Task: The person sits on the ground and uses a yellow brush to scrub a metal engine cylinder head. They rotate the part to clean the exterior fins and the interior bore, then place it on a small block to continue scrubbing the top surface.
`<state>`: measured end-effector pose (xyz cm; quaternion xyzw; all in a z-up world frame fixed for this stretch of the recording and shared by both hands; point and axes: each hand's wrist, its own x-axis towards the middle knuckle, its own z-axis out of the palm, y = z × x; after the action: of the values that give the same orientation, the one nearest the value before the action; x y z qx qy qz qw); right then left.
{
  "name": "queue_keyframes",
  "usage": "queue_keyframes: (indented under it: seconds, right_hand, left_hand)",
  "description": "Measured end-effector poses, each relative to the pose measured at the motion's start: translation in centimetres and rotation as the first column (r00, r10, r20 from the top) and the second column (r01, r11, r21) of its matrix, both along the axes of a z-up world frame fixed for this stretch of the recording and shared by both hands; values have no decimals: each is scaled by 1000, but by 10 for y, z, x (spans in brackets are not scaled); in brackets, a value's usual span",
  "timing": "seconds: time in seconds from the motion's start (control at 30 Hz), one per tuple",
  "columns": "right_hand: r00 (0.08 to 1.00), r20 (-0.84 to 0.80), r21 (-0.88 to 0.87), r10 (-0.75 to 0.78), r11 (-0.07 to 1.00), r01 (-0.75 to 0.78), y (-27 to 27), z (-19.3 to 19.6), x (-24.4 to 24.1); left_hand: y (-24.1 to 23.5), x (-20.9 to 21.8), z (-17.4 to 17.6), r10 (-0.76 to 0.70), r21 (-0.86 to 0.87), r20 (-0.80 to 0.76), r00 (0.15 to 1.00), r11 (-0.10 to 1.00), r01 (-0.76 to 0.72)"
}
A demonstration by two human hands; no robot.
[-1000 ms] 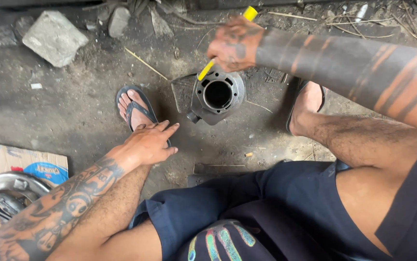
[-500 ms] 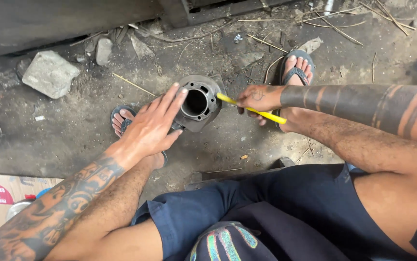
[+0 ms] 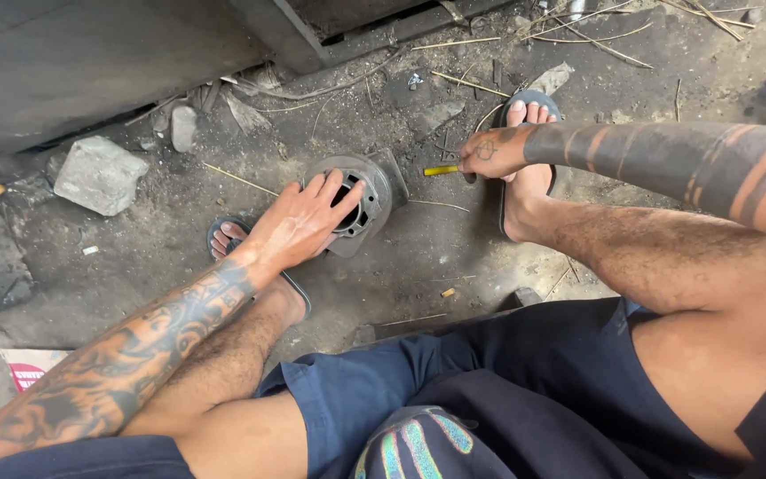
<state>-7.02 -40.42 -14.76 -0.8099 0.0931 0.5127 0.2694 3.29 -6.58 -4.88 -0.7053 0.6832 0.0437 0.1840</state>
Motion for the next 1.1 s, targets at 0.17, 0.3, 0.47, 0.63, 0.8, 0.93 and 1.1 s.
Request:
queue_keyframes:
  seconds: [0.17,0.3,0.47,0.63,0.8,0.93,1.1]
  right_hand:
    - [991,89,-47,101,994,-97,9,59,6]
    - [971,165,0,172,985,-175,-1,1,5]
    - [946,229,99,231,961,-258,4,52,24]
    - [973,129,-16,189,982,-189,16,85,51]
    - [979,12,-45,204,978,-203,27,95,54]
    - [982,57,109,178,977,-184,41,103,46]
    - [808,354,37,472,856,-516,68,90,33]
  left_hand:
    - [-7,1,-5,-46,-118,10,999,992,47]
    - [3,1,-10,9,-163,-70,997,986,-20]
    - [-2,9,14,496,-64,-179,850,856,-513]
    - [-17,16,28,763,248,-252,596,646,-722]
    - [-21,10,26,776,348,-194,601,627,-697]
    - [-19,-1,27,752,195,-185,633,659,-726]
    - [-18,9,43,806,288,-253,535,590,-754]
